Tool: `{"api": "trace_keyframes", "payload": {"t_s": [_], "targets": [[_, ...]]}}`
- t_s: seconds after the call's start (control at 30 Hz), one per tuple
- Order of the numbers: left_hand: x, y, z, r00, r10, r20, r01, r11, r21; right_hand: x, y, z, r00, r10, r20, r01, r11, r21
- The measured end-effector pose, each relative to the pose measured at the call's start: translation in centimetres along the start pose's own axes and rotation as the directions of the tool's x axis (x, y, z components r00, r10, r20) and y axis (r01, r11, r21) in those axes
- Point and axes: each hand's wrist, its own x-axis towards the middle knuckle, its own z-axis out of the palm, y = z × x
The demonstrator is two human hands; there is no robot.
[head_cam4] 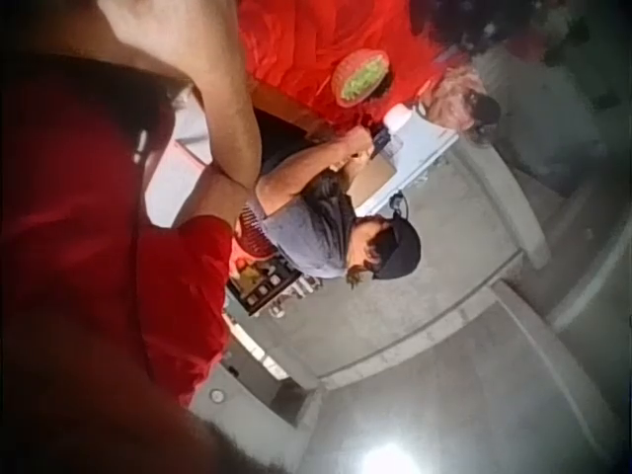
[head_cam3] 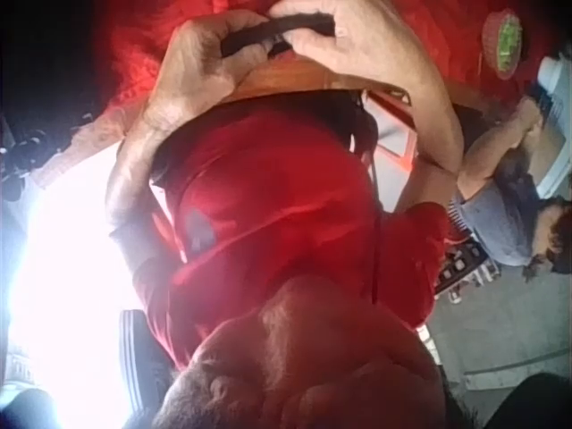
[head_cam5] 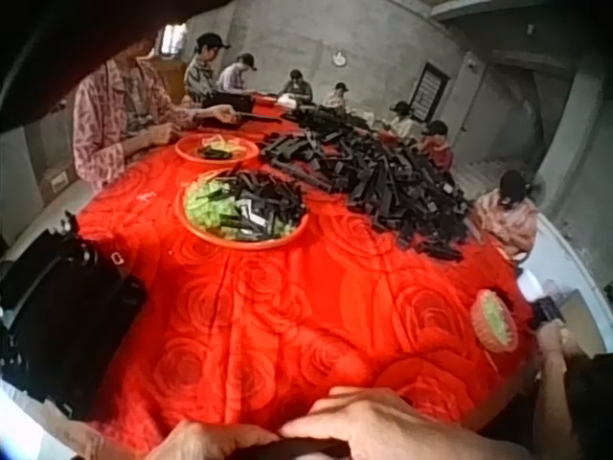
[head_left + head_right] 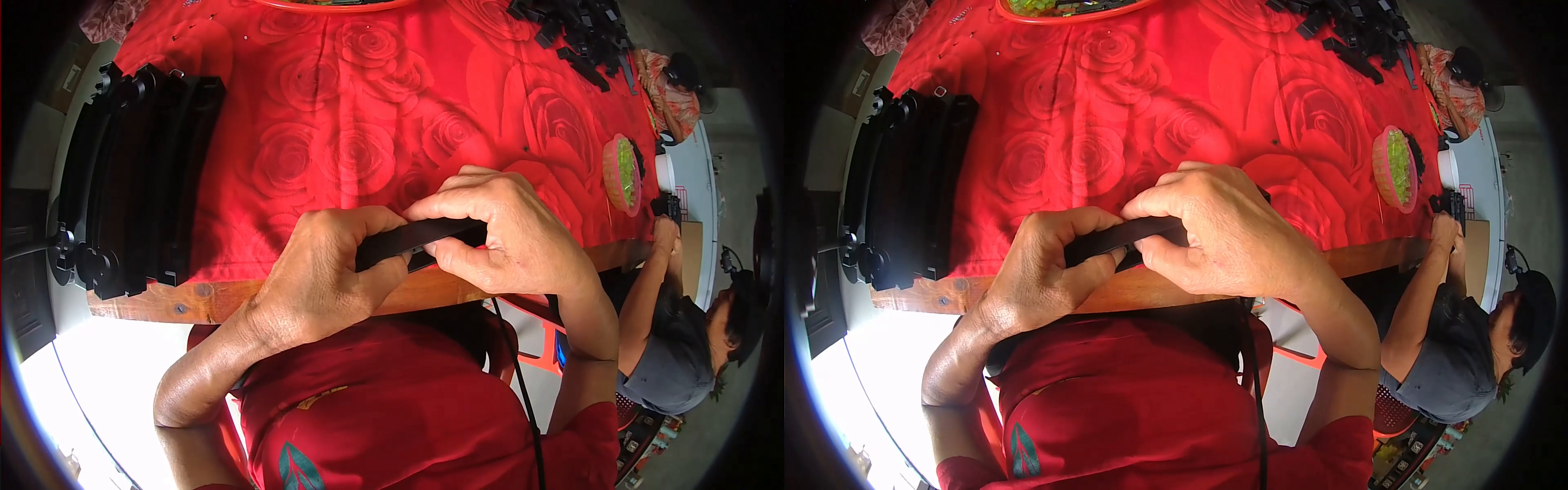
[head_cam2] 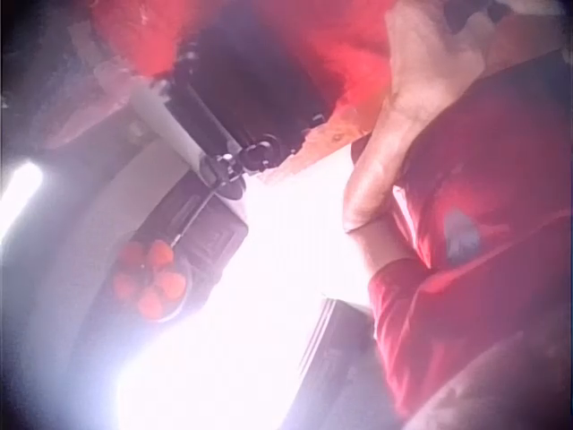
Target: The person assembles plastic components by fitting and pressing pieces into a plastic casing by hand.
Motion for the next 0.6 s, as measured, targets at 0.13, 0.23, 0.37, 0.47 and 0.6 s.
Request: {"api": "trace_keyframes", "payload": {"t_s": [0.13, 0.23, 0.37, 0.47, 0.6], "targets": [[0.03, 0.19, -0.01, 1.000, -0.017, 0.012, 0.017, 1.000, 0.002, -0.01, -0.22, -0.10, 1.000, 0.010, 0.009, -0.010, 1.000, 0.005], [-0.03, 0.41, -0.06, 1.000, -0.009, 0.017, 0.009, 1.000, 0.004, -0.07, -0.36, 0.07, 1.000, -0.006, -0.012, 0.005, 1.000, -0.019], [-0.02, -0.07, 0.21, 1.000, 0.013, 0.002, -0.013, 1.000, 0.011, -0.20, -0.37, 0.37, 0.999, -0.015, -0.038, 0.013, 0.999, -0.046], [0.04, -0.15, 0.29, 1.000, 0.019, 0.008, -0.019, 1.000, 0.012, -0.31, -0.28, 0.53, 0.999, -0.014, -0.044, 0.011, 0.999, -0.053], [-0.06, -0.10, 0.46, 0.999, 0.035, -0.018, -0.035, 0.999, 0.002, -0.30, -0.34, 0.58, 0.999, -0.016, -0.051, 0.012, 0.997, -0.072]]}}
